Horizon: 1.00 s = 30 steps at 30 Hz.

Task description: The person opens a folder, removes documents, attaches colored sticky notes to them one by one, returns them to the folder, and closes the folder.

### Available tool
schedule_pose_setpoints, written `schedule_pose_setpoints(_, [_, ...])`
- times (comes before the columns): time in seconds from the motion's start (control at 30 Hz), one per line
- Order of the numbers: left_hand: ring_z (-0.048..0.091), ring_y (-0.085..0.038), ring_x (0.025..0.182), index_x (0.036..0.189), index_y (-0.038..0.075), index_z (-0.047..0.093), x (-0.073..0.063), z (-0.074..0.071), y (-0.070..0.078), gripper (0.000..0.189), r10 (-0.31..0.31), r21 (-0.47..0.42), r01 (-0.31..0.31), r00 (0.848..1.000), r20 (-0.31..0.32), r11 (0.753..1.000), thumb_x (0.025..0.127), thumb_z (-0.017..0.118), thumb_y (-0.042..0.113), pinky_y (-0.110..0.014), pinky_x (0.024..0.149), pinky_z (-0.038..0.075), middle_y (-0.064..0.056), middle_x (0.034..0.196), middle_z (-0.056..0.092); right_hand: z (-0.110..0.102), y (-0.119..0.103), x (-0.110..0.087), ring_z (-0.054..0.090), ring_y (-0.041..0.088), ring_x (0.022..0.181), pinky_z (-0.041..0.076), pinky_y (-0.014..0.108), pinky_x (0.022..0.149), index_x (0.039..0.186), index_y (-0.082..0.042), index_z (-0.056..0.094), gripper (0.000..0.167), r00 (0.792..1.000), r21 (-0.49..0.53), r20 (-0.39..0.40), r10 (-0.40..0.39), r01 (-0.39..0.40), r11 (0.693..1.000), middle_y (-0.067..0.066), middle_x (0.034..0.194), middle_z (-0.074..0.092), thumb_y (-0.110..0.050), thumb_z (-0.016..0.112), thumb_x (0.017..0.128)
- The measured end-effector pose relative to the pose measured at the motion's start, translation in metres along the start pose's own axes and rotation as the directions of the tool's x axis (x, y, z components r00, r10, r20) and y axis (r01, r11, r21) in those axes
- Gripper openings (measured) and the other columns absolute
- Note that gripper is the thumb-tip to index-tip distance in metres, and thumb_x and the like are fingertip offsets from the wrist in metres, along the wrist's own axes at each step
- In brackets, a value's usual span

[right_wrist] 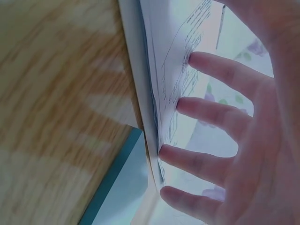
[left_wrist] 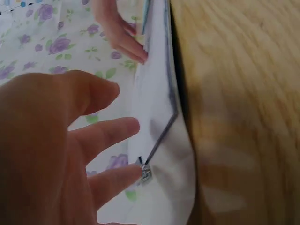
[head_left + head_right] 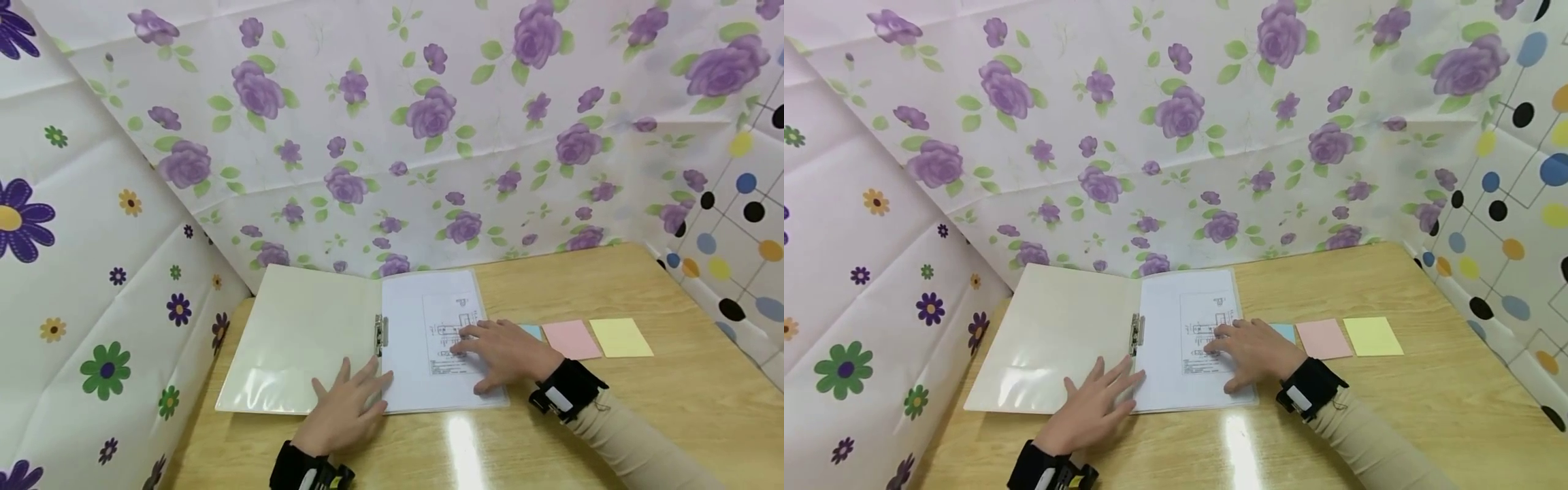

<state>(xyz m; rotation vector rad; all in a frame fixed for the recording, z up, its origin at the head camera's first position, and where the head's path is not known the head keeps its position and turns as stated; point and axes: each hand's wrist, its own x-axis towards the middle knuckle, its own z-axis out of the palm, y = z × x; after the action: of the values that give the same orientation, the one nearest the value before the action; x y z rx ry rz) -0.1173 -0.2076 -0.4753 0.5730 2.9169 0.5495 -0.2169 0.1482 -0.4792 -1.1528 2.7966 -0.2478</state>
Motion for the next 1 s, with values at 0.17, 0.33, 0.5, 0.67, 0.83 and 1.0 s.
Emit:
schedule_pose_setpoints(0.17, [0.032, -0.067, 0.165, 0.154, 0.025, 0.071, 0.009, 0.004, 0.007, 0.055, -0.039, 0.055, 0.036, 0.998, 0.044, 0.998, 0.113, 0.057, 0.058, -0.109, 0.105, 0.006, -0.012, 0.178, 0.050, -0.001, 0.001, 0.004, 0.059, 0.053, 0.150, 0.049, 0.074, 0.120, 0.150, -0.028, 0.072, 0.077, 1.000, 0.017, 0.011, -0.006, 0.006, 1.000, 0.014, 0.164, 0.064, -0.052, 0.096, 0.081])
schedule_pose_setpoints(0.33, [0.046, -0.061, 0.161, 0.151, 0.022, 0.074, 0.009, 0.005, 0.013, 0.055, -0.025, 0.105, 0.021, 0.999, 0.031, 0.994, 0.111, 0.061, 0.057, -0.109, 0.105, 0.002, -0.008, 0.174, 0.056, 0.002, 0.002, 0.007, 0.059, 0.050, 0.151, 0.051, 0.073, 0.120, 0.150, -0.030, 0.072, 0.079, 1.000, -0.006, 0.027, 0.012, -0.012, 1.000, 0.011, 0.164, 0.064, -0.054, 0.097, 0.079])
schedule_pose_setpoints(0.5, [0.053, -0.057, 0.157, 0.153, 0.025, 0.072, 0.008, 0.005, 0.015, 0.054, -0.019, 0.069, 0.016, 0.999, 0.033, 0.997, 0.110, 0.063, 0.056, -0.110, 0.102, 0.001, -0.005, 0.170, 0.061, 0.004, 0.001, 0.005, 0.061, 0.049, 0.149, 0.051, 0.071, 0.120, 0.148, -0.031, 0.074, 0.079, 0.999, -0.016, 0.028, 0.018, -0.017, 1.000, 0.010, 0.162, 0.065, -0.055, 0.098, 0.077])
schedule_pose_setpoints(0.67, [0.051, -0.056, 0.158, 0.149, 0.027, 0.075, 0.001, 0.007, 0.016, 0.051, -0.036, 0.042, 0.035, 0.999, 0.031, 0.998, 0.111, 0.060, 0.058, -0.110, 0.101, 0.002, -0.004, 0.170, 0.061, 0.006, -0.004, 0.004, 0.062, 0.047, 0.149, 0.052, 0.069, 0.120, 0.148, -0.033, 0.073, 0.078, 0.999, -0.017, 0.033, 0.009, -0.008, 1.000, 0.009, 0.162, 0.065, -0.055, 0.097, 0.077])
schedule_pose_setpoints(0.83, [0.051, -0.058, 0.158, 0.146, 0.027, 0.077, -0.001, 0.007, 0.018, 0.051, -0.044, 0.043, 0.043, 0.999, 0.017, 0.998, 0.112, 0.056, 0.059, -0.110, 0.101, 0.003, -0.005, 0.169, 0.063, 0.000, -0.005, 0.006, 0.064, 0.046, 0.146, 0.052, 0.071, 0.118, 0.148, -0.035, 0.073, 0.078, 0.998, -0.031, 0.055, 0.009, -0.007, 1.000, 0.007, 0.161, 0.066, -0.058, 0.096, 0.077])
schedule_pose_setpoints(1.0, [0.051, -0.058, 0.158, 0.145, 0.027, 0.077, 0.006, 0.007, 0.018, 0.053, -0.053, 0.031, 0.053, 0.998, 0.022, 0.998, 0.113, 0.053, 0.061, -0.110, 0.102, 0.001, -0.005, 0.169, 0.062, -0.020, -0.001, 0.015, 0.071, 0.045, 0.134, 0.053, 0.075, 0.113, 0.150, -0.035, 0.071, 0.080, 0.999, -0.056, 0.047, 0.006, -0.003, 0.998, 0.006, 0.157, 0.067, -0.063, 0.094, 0.079])
